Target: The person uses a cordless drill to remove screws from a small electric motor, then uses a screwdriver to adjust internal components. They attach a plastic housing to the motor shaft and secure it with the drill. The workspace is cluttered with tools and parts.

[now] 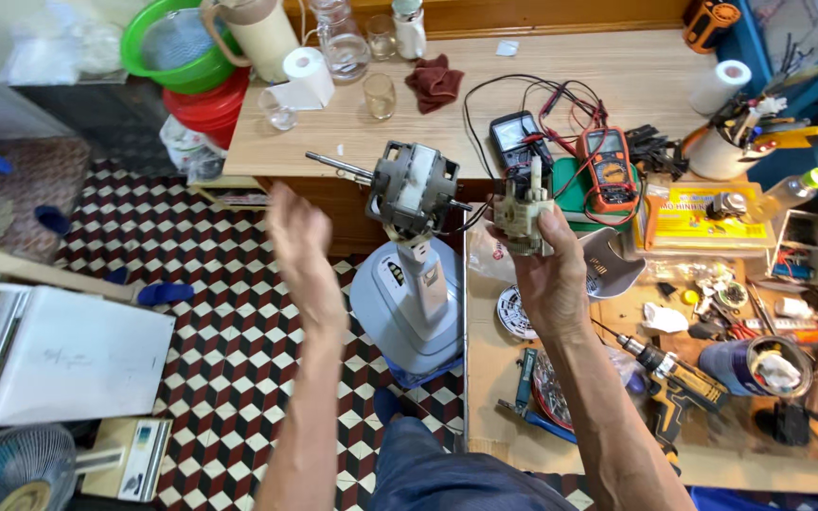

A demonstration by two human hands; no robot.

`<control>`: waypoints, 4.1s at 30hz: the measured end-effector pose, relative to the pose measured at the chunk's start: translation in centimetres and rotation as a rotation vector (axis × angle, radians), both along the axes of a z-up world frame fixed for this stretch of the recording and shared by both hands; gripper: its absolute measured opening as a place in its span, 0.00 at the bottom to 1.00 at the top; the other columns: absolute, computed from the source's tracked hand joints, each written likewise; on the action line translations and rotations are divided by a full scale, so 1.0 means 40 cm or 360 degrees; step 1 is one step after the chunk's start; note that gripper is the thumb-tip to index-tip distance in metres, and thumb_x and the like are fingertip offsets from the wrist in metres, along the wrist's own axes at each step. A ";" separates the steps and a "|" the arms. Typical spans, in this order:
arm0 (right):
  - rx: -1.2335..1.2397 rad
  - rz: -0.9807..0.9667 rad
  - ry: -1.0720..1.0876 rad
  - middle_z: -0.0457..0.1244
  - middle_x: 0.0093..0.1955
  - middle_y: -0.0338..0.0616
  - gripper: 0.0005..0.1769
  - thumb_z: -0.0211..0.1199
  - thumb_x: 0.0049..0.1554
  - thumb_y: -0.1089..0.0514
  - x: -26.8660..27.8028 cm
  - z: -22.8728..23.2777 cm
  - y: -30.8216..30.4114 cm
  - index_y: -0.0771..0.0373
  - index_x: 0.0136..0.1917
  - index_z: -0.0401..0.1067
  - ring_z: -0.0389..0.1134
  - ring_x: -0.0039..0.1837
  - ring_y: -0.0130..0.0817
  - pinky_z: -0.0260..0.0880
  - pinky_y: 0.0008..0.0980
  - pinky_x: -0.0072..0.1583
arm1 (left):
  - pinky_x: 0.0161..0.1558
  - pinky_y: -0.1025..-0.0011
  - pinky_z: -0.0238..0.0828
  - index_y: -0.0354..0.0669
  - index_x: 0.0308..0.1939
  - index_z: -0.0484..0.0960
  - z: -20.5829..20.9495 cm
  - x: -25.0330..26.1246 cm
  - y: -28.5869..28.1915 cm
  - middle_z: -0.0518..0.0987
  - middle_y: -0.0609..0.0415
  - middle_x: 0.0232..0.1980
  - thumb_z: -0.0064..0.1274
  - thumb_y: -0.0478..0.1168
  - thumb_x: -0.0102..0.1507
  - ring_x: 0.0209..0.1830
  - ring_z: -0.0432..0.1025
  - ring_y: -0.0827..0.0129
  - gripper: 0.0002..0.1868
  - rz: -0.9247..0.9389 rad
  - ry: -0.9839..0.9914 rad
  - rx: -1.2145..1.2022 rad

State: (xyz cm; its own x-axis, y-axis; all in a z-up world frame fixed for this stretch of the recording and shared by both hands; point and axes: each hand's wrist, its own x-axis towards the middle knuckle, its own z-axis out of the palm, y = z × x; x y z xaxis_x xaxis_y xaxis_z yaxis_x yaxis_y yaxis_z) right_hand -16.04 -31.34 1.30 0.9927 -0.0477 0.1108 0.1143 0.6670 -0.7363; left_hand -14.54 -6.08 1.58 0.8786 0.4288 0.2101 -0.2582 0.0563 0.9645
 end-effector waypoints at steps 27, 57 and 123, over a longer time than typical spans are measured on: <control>0.0267 0.0354 0.0087 0.65 0.64 0.52 0.30 0.61 0.58 0.57 -0.032 -0.123 -0.033 0.70 0.71 0.62 0.65 0.68 0.41 0.60 0.43 0.75 | 0.38 0.66 0.62 0.45 0.67 0.70 0.029 0.267 -0.034 0.83 0.41 0.49 0.30 0.53 0.66 0.34 0.66 0.69 0.29 -0.0033 0.0485 -0.0126; -0.0595 0.0173 0.0077 0.64 0.64 0.43 0.37 0.67 0.52 0.65 0.023 -0.064 -0.027 0.69 0.72 0.58 0.65 0.68 0.32 0.63 0.33 0.70 | 0.66 0.49 0.59 0.44 0.59 0.80 0.019 0.326 -0.005 0.72 0.31 0.65 0.38 0.50 0.64 0.66 0.65 0.51 0.26 -0.0104 0.0810 -0.0024; -0.0987 0.0107 -0.0097 0.64 0.69 0.51 0.42 0.67 0.57 0.63 0.111 -0.004 -0.009 0.67 0.78 0.49 0.65 0.72 0.37 0.65 0.38 0.74 | 0.31 0.75 0.78 0.42 0.65 0.74 0.032 0.243 -0.002 0.80 0.49 0.39 0.34 0.72 0.64 0.35 0.78 0.71 0.42 -0.0393 0.0513 -0.0211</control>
State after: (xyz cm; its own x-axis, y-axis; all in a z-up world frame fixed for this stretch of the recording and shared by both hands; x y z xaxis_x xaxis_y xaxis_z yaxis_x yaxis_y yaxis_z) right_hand -11.58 -31.70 1.14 0.9823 0.1058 0.1543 0.1408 0.1249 -0.9821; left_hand -4.81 -6.16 2.87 0.9700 0.2021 -0.1350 0.0923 0.2075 0.9739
